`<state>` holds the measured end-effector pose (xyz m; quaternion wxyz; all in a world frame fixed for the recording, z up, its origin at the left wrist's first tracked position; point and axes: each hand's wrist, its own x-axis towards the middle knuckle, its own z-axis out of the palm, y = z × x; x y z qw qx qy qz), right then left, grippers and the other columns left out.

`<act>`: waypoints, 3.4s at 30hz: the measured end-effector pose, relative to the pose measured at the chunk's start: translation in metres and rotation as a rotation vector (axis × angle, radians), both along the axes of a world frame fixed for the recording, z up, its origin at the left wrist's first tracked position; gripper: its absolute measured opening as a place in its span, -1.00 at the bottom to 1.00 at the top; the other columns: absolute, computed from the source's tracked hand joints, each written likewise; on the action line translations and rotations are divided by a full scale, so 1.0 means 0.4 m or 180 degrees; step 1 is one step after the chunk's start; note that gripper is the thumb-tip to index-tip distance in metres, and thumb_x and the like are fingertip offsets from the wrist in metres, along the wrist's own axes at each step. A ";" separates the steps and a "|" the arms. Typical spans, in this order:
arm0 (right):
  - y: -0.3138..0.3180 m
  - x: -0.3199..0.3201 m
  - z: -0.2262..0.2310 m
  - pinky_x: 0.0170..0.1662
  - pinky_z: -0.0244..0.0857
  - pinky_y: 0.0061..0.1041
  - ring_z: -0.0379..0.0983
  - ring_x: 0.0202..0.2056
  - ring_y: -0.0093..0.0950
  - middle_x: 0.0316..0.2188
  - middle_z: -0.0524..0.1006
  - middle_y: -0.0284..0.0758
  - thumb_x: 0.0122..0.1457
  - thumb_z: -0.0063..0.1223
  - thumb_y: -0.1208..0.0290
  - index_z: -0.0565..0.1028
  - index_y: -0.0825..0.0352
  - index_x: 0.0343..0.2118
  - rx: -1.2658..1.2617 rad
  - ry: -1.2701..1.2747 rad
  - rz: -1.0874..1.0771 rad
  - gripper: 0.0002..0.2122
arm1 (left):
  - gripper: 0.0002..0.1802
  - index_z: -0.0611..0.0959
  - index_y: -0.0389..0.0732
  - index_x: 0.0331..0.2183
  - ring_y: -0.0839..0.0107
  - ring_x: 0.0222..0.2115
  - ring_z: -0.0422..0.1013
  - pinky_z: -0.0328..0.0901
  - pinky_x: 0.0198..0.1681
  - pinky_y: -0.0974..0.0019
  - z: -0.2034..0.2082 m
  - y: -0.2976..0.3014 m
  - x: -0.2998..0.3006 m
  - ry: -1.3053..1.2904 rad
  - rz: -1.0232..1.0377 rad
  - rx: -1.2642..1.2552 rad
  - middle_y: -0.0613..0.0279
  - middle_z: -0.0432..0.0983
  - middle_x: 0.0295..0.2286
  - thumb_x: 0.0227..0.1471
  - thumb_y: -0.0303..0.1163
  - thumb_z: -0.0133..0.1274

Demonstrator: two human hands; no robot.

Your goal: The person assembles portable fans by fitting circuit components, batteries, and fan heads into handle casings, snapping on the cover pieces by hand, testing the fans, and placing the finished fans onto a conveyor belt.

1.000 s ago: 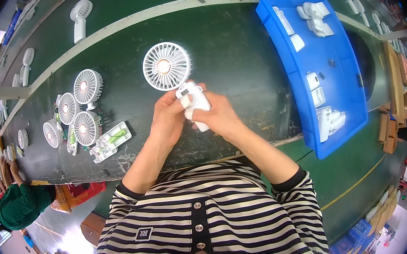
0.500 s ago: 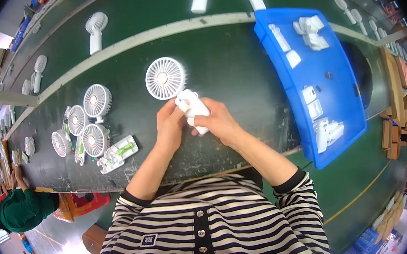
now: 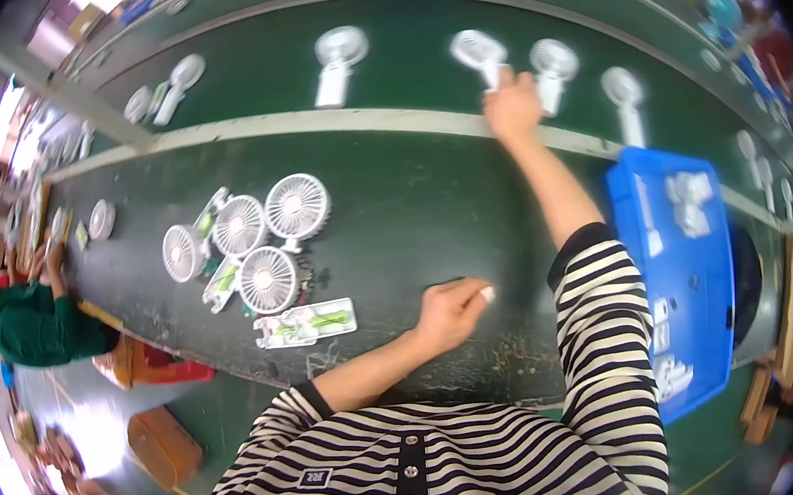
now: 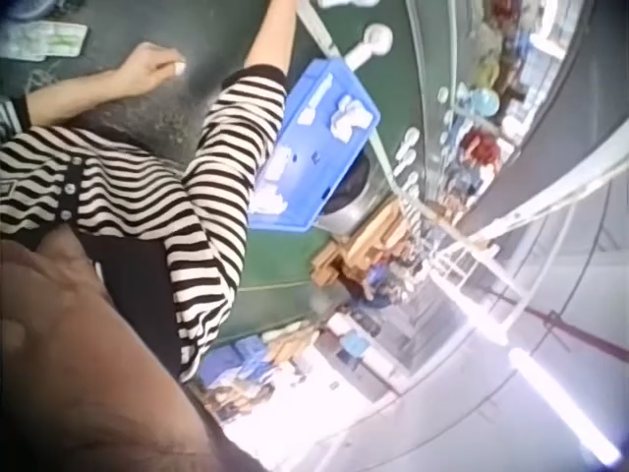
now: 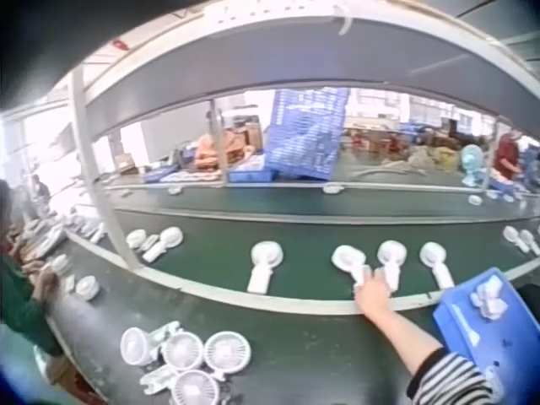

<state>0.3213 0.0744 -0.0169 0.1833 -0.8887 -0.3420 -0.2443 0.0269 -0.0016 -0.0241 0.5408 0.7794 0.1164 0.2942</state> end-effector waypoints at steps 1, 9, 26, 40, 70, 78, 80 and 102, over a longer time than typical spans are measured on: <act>0.020 0.013 -0.007 -0.33 0.29 -0.27 0.35 -0.34 -0.22 -0.40 0.33 -0.17 -0.16 0.04 0.37 0.34 0.29 -0.28 -0.0079 -0.0122 -0.0040 -0.68 | -0.90 0.56 -0.27 -0.46 0.19 -0.63 0.39 0.28 -0.56 0.30 0.003 0.004 -0.001 0.0026 -0.0041 -0.0017 0.07 0.44 -0.61 -0.08 -0.45 0.02; 0.126 -0.136 0.041 -0.25 0.22 -0.25 0.29 -0.24 -0.21 -0.26 0.33 -0.15 -0.12 0.10 0.24 0.29 0.38 -0.08 -0.0435 -0.0387 0.0406 -0.48 | -0.90 0.56 -0.26 -0.49 0.12 -0.59 0.40 0.30 -0.52 0.22 -0.003 0.003 0.001 0.0076 0.0128 -0.0017 0.07 0.45 -0.60 -0.11 -0.44 0.01; 0.047 -0.592 0.126 -0.12 0.27 -0.36 0.37 -0.17 -0.20 -0.15 0.36 -0.06 -0.35 0.18 0.09 0.20 0.34 0.04 -0.1081 0.2334 0.2187 -0.20 | -0.85 0.54 -0.30 -0.49 -0.06 -0.46 0.38 0.30 -0.41 0.08 -0.026 0.000 0.000 0.0432 0.0077 0.0251 -0.09 0.46 -0.51 -0.20 -0.43 0.00; -0.496 -0.394 0.054 -0.08 0.23 -0.52 0.39 -0.16 -0.45 -0.18 0.44 -0.13 -0.21 0.19 0.35 0.19 0.48 0.03 0.1280 0.2836 0.0584 -0.32 | -0.89 0.58 -0.23 -0.46 0.32 -0.63 0.37 0.25 -0.57 0.36 0.046 -0.011 -0.037 0.0160 -0.0945 0.0362 0.16 0.44 -0.61 -0.17 -0.46 0.08; -0.443 -0.372 0.042 -0.11 0.24 -0.60 0.37 -0.21 -0.58 -0.23 0.45 -0.31 0.00 0.05 0.47 0.31 0.47 -0.07 0.2480 0.4682 0.1535 -0.60 | -0.58 0.45 -0.33 -0.22 0.34 -0.45 0.44 0.34 -0.39 0.41 0.099 0.071 -0.044 0.1333 -0.1238 -0.3435 0.11 0.47 -0.37 0.02 -0.15 -0.14; -0.431 -0.382 0.058 -0.13 0.25 -0.62 0.37 -0.23 -0.61 -0.25 0.46 -0.33 0.01 0.03 0.49 0.33 0.45 -0.08 0.2203 0.4662 0.1624 -0.63 | -0.61 0.46 -0.33 -0.26 0.34 -0.57 0.45 0.35 -0.55 0.40 0.089 0.060 -0.042 0.1674 -0.0861 -0.3221 0.11 0.48 -0.41 0.03 -0.17 -0.06; -0.427 -0.372 0.050 -0.14 0.25 -0.63 0.37 -0.23 -0.62 -0.26 0.47 -0.35 0.02 0.03 0.48 0.35 0.44 -0.10 0.2150 0.4614 0.1628 -0.65 | -0.66 0.47 -0.33 -0.28 0.37 -0.58 0.45 0.34 -0.55 0.41 0.089 0.056 -0.036 0.1712 -0.0825 -0.3198 0.12 0.48 -0.43 0.02 -0.23 -0.04; -0.497 -0.536 0.076 -0.32 0.25 -0.41 0.35 -0.36 -0.25 -0.35 0.43 -0.20 -0.25 0.13 0.53 0.42 0.42 -0.39 0.1080 0.1184 0.1934 -0.73 | -0.82 0.50 -0.36 -0.38 0.40 -0.64 0.40 0.32 -0.61 0.41 0.085 0.043 -0.027 0.1020 0.0072 -0.3217 0.15 0.46 -0.56 0.01 -0.43 -0.07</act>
